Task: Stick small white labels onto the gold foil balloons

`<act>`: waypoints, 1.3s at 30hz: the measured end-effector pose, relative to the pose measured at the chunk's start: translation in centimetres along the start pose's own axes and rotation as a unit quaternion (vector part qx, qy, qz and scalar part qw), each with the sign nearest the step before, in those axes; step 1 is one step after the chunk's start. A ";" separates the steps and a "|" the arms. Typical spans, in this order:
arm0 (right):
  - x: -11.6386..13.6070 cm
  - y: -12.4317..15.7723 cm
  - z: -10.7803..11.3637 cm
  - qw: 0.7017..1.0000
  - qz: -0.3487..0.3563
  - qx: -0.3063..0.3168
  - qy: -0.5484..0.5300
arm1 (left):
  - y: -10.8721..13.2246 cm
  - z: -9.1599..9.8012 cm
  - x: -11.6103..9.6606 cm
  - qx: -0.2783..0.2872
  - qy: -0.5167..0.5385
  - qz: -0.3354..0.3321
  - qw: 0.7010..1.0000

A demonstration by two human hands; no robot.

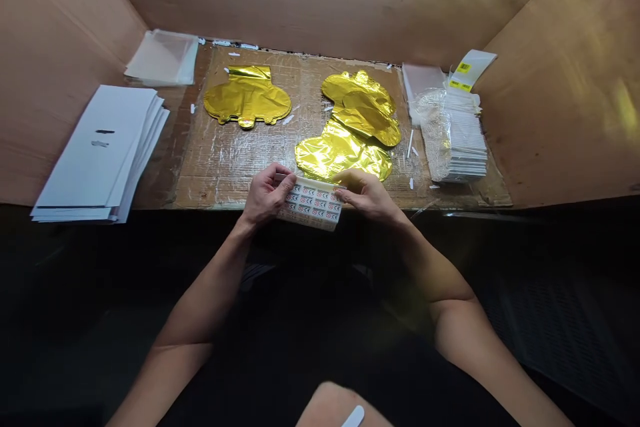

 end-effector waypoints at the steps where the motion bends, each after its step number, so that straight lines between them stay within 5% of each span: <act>1: 0.0 -0.1 0.0 1.000 -0.007 -0.002 -0.006 | -0.4 0.0 -1.2 0.001 -0.061 -0.042 0.997; 4: 0.1 -0.8 0.2 1.000 -0.004 -0.005 0.010 | -2.0 -1.6 -5.8 0.032 -0.252 -0.186 0.949; 6: 0.1 -1.6 0.3 1.000 0.006 -0.005 0.011 | -3.6 -4.3 -7.4 0.126 -0.343 -0.226 0.903; 9: -0.8 -3.1 1.1 0.999 0.008 -0.030 0.015 | -5.9 -8.1 -7.4 0.283 -0.413 -0.219 0.838; 12: -2.2 -4.2 2.0 0.998 -0.014 -0.065 0.015 | -7.8 -10.0 -7.2 0.344 -0.415 -0.227 0.811; 18: -3.6 -4.1 2.7 0.993 -0.052 -0.100 0.041 | -9.8 -11.4 -5.0 0.387 -0.324 -0.212 0.837; 28: -1.3 -3.7 2.1 0.976 0.001 -0.095 0.196 | -9.3 -11.3 -3.4 0.412 -0.225 -0.180 0.865; 39: 2.2 -3.8 -0.4 0.881 0.166 -0.054 0.440 | -9.7 -10.2 -2.6 0.411 -0.138 -0.118 0.893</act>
Point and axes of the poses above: each hand's wrist, its own y-axis away from the middle knuckle, its own z-axis out of the back of the hand, x = y × z, the point moved 10 cm from there along -y, towards the middle knuckle, and after that the axes turned 4 degrees about z, right-handed, at the moved point
